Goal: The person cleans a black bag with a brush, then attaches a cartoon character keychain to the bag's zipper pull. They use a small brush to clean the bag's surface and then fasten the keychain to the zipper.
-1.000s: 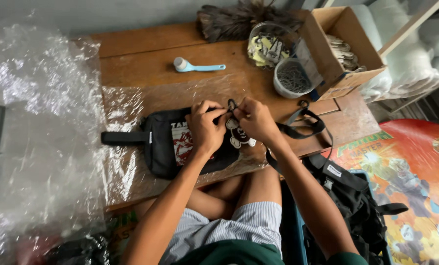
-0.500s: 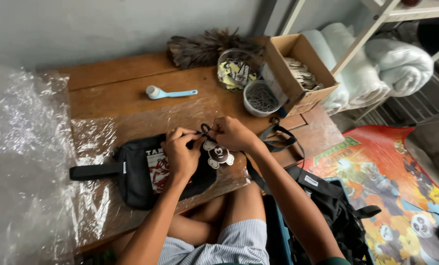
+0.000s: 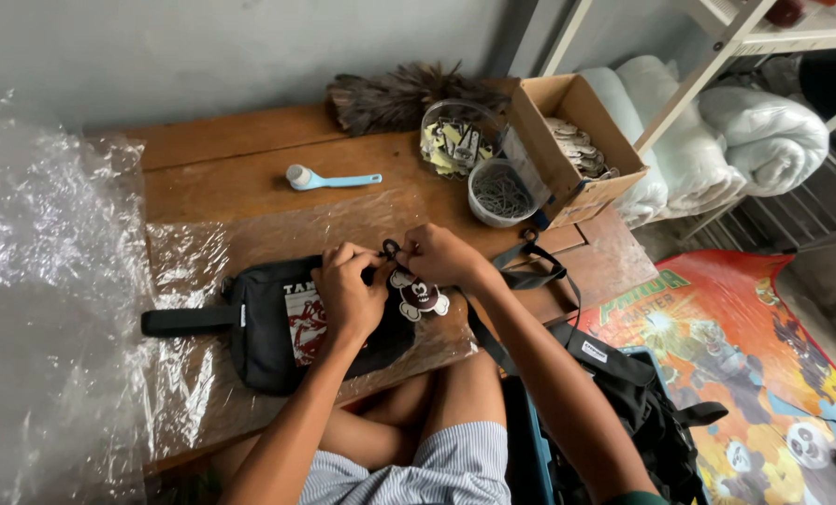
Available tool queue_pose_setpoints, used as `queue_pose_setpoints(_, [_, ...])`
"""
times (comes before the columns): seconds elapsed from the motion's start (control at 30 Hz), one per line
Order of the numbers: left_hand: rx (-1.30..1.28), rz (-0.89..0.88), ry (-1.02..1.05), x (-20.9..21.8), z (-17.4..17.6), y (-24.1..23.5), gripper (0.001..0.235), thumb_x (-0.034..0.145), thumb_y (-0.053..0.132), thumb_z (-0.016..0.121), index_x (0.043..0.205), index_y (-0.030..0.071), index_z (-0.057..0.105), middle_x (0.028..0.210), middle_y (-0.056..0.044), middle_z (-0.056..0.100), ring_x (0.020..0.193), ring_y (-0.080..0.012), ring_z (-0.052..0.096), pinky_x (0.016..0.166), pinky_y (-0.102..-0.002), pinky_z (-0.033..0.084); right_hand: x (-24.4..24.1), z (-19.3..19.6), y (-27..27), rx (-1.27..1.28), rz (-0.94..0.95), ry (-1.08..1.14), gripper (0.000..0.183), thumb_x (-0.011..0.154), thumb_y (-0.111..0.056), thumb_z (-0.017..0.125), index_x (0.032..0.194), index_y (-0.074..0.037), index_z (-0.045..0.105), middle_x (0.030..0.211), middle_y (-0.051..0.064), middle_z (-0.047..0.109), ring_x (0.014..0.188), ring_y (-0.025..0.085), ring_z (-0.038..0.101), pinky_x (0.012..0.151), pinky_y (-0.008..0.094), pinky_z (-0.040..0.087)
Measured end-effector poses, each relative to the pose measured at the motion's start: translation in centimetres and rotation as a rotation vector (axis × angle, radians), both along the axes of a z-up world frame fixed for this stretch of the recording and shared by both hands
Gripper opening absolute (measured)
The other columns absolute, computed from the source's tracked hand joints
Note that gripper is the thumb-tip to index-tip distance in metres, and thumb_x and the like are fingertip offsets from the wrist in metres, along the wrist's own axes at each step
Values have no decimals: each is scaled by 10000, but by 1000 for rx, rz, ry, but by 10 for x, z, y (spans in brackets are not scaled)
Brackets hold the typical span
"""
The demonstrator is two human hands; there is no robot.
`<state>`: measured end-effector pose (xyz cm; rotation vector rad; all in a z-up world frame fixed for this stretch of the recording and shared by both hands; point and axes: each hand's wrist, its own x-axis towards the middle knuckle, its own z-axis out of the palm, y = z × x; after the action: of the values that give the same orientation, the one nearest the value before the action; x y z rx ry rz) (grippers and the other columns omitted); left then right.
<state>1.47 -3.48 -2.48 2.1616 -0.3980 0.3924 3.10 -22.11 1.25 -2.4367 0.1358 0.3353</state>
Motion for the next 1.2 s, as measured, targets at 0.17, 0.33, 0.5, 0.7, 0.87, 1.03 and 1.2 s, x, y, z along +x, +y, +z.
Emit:
queue_pose_setpoints(0.17, [-4,-1,48,0,2,0,117,878,215,793,816,148,720,921,53,603,1041,-248,582,889,-481,398,2,10,-5,-4,81,43,210,825,-327,705,917,-146,758,766,159,746,847,348,751,774,446,577])
queue_pose_setpoints(0.33, [38,3,33,1,1,0,143,879,243,781,833,165,671,947,65,578,1058,-248,576,883,-478,404,-18,60,1,-118,181,27,240,846,-238,600,1021,-148,738,972,215,773,1031,430,716,898,512,555])
queue_pose_setpoints(0.5, [35,-33,37,-4,10,3,109,929,222,733,897,154,655,987,52,559,1059,-250,564,872,-471,397,-51,92,-24,-336,-30,-106,323,894,-291,581,1190,-285,710,1003,145,769,1003,418,715,878,553,561])
queue_pose_setpoints(0.7, [23,-9,-39,0,0,1,174,867,270,804,886,186,653,970,80,592,1039,-235,581,856,-459,408,-94,76,-86,-547,-182,-231,225,938,-329,613,1129,-339,732,995,35,754,980,348,727,853,525,589])
queue_pose_setpoints(0.87, [-65,-16,-77,0,10,0,209,832,261,848,846,213,645,948,105,620,1003,-220,607,849,-451,408,-116,43,-101,-582,-303,-357,238,976,-347,644,1186,-251,700,978,82,692,908,401,719,799,556,581])
queue_pose_setpoints(1.03, [-281,7,-439,-22,68,11,166,981,272,740,948,161,622,1134,1,628,1063,-287,625,870,-413,443,-114,4,-116,-586,-419,-265,418,919,-266,720,1321,-192,634,1118,132,500,1139,399,535,855,573,565])
queue_pose_setpoints(1.2, [-197,-51,-443,-19,110,70,175,980,254,748,951,118,640,1100,-56,640,1032,-334,643,914,-446,466,-121,-4,-131,-781,-317,-348,385,903,-358,745,1280,-297,700,1179,138,557,1148,385,529,925,519,474])
